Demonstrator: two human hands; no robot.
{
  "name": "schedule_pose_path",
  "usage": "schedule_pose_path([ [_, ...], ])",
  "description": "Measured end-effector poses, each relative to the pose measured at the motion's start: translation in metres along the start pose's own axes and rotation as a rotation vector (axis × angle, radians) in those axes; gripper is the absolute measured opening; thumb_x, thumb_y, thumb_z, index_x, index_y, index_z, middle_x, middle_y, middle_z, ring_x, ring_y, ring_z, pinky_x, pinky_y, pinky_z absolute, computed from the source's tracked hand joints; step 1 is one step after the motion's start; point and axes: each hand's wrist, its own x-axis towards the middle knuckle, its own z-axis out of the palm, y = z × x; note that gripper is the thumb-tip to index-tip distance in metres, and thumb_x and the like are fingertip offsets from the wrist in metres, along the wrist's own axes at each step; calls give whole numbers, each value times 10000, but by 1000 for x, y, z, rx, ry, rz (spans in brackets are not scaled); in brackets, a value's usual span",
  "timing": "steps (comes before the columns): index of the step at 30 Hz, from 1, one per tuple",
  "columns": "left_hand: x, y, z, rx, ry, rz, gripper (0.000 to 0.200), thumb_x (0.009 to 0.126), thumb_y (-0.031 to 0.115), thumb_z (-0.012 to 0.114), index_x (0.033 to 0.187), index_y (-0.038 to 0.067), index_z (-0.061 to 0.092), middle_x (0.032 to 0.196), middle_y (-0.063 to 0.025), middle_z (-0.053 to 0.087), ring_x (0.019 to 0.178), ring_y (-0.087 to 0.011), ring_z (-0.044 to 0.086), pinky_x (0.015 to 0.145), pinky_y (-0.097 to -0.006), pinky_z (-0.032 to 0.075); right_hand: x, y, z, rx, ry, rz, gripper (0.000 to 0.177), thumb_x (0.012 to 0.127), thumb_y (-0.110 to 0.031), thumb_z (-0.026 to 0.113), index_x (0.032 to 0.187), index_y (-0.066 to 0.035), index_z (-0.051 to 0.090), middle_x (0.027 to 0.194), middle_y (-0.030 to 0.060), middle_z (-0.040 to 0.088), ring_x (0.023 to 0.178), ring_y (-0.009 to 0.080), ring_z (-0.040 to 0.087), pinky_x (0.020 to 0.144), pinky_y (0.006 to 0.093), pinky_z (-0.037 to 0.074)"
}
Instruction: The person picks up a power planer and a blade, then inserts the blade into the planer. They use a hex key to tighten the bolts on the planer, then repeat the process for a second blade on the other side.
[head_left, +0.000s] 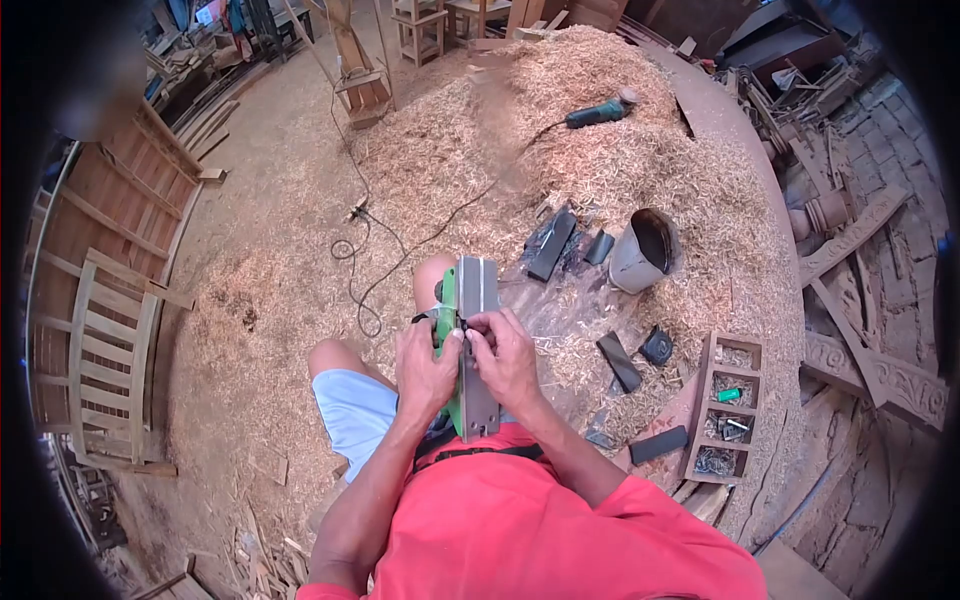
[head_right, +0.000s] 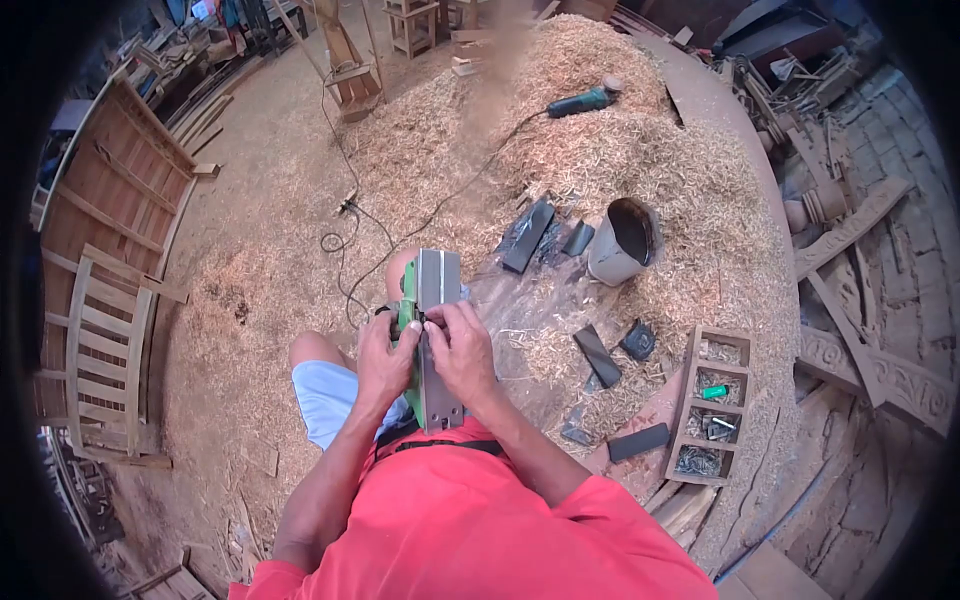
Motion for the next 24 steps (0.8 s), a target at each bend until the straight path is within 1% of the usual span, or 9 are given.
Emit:
schedule_pose_path([
  [2, 0, 1, 0, 10, -9, -9, 377, 998, 334, 692, 1068, -35, 660, 1026, -245, 657, 1020, -435, 583, 938, -546, 455, 1, 4, 0, -15, 0, -7, 127, 1009, -71, 720, 1090, 27, 712, 994, 155, 682, 800, 287, 751, 724, 396, 603],
  [5, 2, 0, 0, 32, -40, -42, 427, 1003, 368, 703, 1154, -31, 692, 1086, -251, 688, 1050, -419, 602, 957, -509, 477, 4, 1, -1, 8, -3, 19, 125, 1005, -68, 722, 1090, 24, 712, 997, 157, 684, 797, 290, 748, 719, 400, 600],
  [8, 0, -1, 1, 22, -4, -22, 425, 1004, 366, 702, 1159, -30, 696, 1084, -248, 689, 1052, -415, 604, 960, -507, 479, 2, 9, 1, -53, 4, -18, 124, 1007, -71, 724, 1088, 22, 713, 993, 156, 687, 787, 293, 744, 712, 407, 596],
  [11, 2, 5, -3, 50, -50, -64, 431, 1003, 368, 700, 1169, -30, 701, 1083, -241, 692, 1056, -409, 607, 967, -507, 482, 3, -5, -4, 44, -33, 126, 128, 998, -67, 724, 1093, 19, 713, 986, 164, 688, 799, 318, 737, 730, 419, 593],
  [14, 0, 4, -3, 14, -28, -46, 441, 1002, 376, 698, 1175, -30, 703, 1076, -233, 693, 1056, -404, 608, 975, -510, 479, -2, 12, 5, -72, 59, -81, 124, 1001, -79, 733, 1079, 16, 716, 961, 149, 683, 764, 289, 729, 705, 402, 589],
  [17, 0, 3, -3, 23, -29, -62, 442, 1001, 370, 697, 1186, -32, 702, 1080, -228, 693, 1065, -402, 610, 983, -508, 478, 2, 2, 0, 49, -20, 142, 116, 1001, -70, 726, 1085, 10, 722, 981, 153, 680, 789, 301, 729, 714, 403, 588],
  [20, -1, 5, -5, 10, -27, -53, 430, 1002, 357, 697, 1187, -31, 702, 1083, -226, 691, 1067, -397, 611, 982, -502, 479, -3, 9, 6, -67, 63, -78, 113, 1007, -86, 741, 1063, 11, 727, 970, 134, 678, 772, 260, 731, 688, 388, 584],
  [23, -2, 2, -2, -18, -8, -38, 373, 1009, 315, 699, 1116, -40, 658, 1034, -237, 660, 1046, -421, 592, 950, -529, 465, 1, -6, -1, 71, -45, 233, 112, 1003, -70, 733, 1082, 9, 730, 989, 144, 679, 805, 278, 741, 706, 393, 588],
  [24, -1, 2, -2, -21, -8, -32, 373, 1009, 315, 699, 1117, -40, 658, 1033, -237, 659, 1045, -421, 591, 951, -529, 464, 0, -1, 1, 29, -4, 130, 110, 1004, -75, 738, 1073, 11, 730, 979, 136, 677, 783, 257, 738, 687, 382, 586],
])
